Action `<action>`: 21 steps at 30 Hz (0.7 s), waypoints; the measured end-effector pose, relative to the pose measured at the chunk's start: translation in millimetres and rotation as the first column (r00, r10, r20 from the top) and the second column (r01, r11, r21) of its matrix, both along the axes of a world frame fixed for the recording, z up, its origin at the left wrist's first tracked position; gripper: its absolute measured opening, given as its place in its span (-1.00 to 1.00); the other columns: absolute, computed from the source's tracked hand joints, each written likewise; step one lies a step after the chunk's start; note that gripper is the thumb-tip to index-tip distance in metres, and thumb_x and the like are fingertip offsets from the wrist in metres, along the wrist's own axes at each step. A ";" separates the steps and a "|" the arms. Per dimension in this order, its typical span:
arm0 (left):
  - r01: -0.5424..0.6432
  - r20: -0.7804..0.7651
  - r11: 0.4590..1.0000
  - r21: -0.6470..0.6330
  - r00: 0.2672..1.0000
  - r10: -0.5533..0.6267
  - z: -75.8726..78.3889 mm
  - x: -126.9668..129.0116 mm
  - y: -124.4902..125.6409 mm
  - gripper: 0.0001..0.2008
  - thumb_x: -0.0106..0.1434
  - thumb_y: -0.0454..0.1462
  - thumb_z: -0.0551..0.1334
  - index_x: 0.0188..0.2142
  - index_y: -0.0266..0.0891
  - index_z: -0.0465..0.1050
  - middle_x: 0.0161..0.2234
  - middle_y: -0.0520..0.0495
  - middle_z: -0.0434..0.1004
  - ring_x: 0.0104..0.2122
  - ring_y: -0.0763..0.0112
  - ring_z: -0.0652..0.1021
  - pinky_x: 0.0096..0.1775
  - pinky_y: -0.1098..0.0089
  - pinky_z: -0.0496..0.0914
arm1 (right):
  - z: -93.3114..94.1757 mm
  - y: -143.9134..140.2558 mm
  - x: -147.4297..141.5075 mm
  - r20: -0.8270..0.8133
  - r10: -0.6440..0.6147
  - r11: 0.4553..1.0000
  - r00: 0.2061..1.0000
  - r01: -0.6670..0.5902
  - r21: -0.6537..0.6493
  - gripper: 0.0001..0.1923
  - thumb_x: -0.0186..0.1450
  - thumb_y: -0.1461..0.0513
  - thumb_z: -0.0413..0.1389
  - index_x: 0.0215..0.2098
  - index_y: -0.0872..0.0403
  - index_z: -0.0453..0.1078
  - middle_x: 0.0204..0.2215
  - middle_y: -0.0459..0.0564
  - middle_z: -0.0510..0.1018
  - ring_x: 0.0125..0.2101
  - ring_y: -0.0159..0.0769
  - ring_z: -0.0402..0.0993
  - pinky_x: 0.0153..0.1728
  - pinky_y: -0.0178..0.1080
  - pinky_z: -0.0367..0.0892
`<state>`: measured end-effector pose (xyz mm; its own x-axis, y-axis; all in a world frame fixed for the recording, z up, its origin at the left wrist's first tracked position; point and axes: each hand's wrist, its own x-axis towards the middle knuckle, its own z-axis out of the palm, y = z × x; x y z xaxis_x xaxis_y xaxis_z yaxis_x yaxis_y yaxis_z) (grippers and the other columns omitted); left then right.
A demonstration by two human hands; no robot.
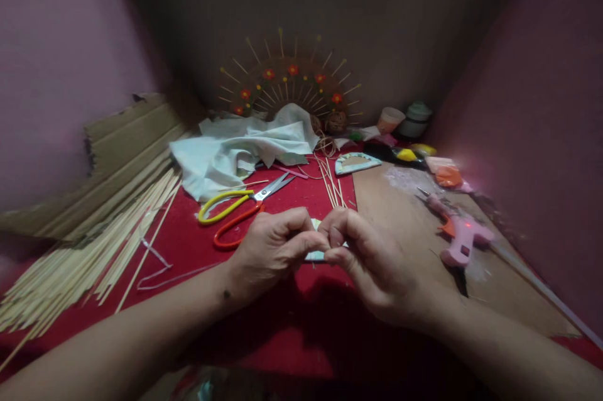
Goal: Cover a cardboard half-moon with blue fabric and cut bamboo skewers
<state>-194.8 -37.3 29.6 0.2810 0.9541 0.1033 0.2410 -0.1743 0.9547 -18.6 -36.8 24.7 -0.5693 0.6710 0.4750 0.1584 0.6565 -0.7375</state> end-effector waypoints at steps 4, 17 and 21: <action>0.086 -0.132 0.986 0.143 0.989 -0.067 5.2 -6.1 5.4 -0.75 0.09 -0.22 0.27 -0.64 -0.27 0.37 -0.74 0.15 0.23 -0.70 0.65 0.20 -0.64 0.59 0.09 | -5.9 0.7 -1.8 0.021 -0.004 0.988 1.000 0.001 0.152 -0.82 0.30 0.38 -0.08 -0.39 0.00 0.05 -0.43 -0.08 0.31 -0.44 -0.38 0.26 -0.42 -0.29 0.27; 0.153 0.329 0.939 -0.308 0.943 -0.046 -12.1 6.1 -1.0 -0.74 0.13 -0.17 0.29 -0.55 -0.26 0.31 -0.76 0.15 0.31 -0.82 0.64 0.26 -0.77 0.64 0.12 | -9.5 -4.4 -3.0 -0.073 -0.039 0.993 0.997 0.046 0.110 -0.87 0.32 0.36 -0.09 -0.34 0.01 0.07 -0.42 -0.09 0.29 -0.44 -0.38 0.26 -0.42 -0.29 0.27; 0.195 0.384 0.922 -0.334 0.922 -0.056 -13.7 4.4 -1.0 -0.73 0.15 -0.16 0.30 -0.54 -0.27 0.32 -0.75 0.15 0.34 -0.82 0.65 0.29 -0.77 0.67 0.13 | -14.8 -2.6 -5.4 -0.136 -0.034 0.990 0.990 0.052 0.131 -0.86 0.32 0.37 -0.07 -0.34 0.01 0.09 -0.42 -0.11 0.29 -0.42 -0.39 0.28 -0.41 -0.30 0.26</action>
<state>-190.5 -38.3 15.9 0.4104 0.9038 -0.1216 -0.1324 0.1910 0.9726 -24.0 -39.4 9.9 -0.4667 0.6190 0.6317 0.0948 0.7452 -0.6601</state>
